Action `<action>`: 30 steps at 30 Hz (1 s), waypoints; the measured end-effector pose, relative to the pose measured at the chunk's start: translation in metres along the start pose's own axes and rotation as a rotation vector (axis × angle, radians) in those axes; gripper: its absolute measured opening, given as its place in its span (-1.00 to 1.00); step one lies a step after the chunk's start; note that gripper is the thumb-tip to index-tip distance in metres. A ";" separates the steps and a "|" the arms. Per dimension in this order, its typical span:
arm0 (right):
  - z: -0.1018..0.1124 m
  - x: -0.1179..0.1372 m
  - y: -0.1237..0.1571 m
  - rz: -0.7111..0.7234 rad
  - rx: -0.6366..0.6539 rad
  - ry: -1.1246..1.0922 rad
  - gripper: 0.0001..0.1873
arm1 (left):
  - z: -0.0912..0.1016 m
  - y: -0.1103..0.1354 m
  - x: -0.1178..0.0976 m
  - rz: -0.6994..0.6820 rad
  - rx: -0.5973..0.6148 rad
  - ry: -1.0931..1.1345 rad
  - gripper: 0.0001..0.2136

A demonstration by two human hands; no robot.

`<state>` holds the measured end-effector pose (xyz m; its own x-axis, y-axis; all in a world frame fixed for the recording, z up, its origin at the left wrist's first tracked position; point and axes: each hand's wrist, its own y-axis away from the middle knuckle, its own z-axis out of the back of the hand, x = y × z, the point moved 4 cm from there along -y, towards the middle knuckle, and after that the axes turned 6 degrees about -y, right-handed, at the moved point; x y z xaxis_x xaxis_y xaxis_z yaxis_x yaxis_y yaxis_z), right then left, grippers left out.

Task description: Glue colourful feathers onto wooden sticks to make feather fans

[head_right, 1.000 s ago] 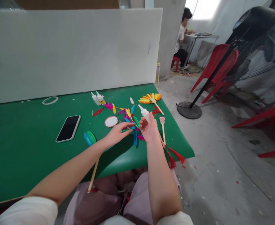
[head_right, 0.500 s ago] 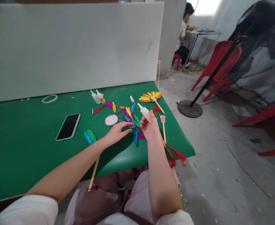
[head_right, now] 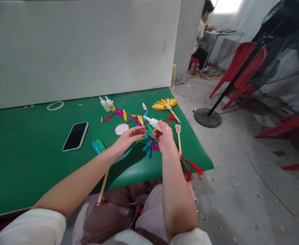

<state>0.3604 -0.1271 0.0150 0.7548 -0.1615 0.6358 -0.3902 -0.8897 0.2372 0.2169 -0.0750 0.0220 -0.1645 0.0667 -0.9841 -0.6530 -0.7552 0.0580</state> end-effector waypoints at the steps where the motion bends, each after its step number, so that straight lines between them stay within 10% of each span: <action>1: 0.000 0.000 0.000 0.024 0.005 0.022 -0.64 | 0.001 0.000 0.000 0.031 -0.007 0.071 -0.58; 15: -0.003 0.003 0.004 0.107 0.092 0.173 -0.67 | 0.001 0.004 -0.008 0.142 0.141 0.438 -0.55; 22: -0.001 0.010 0.004 0.133 0.078 0.185 -0.65 | 0.014 0.002 0.000 0.206 -0.018 0.341 -0.72; 30: 0.002 0.013 0.003 0.143 0.069 0.188 -0.65 | 0.047 -0.001 -0.038 -0.046 -0.300 -0.108 -0.78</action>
<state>0.3700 -0.1326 0.0227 0.5807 -0.2115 0.7862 -0.4443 -0.8915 0.0883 0.1890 -0.0463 0.0673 -0.2279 0.1618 -0.9602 -0.4168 -0.9074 -0.0540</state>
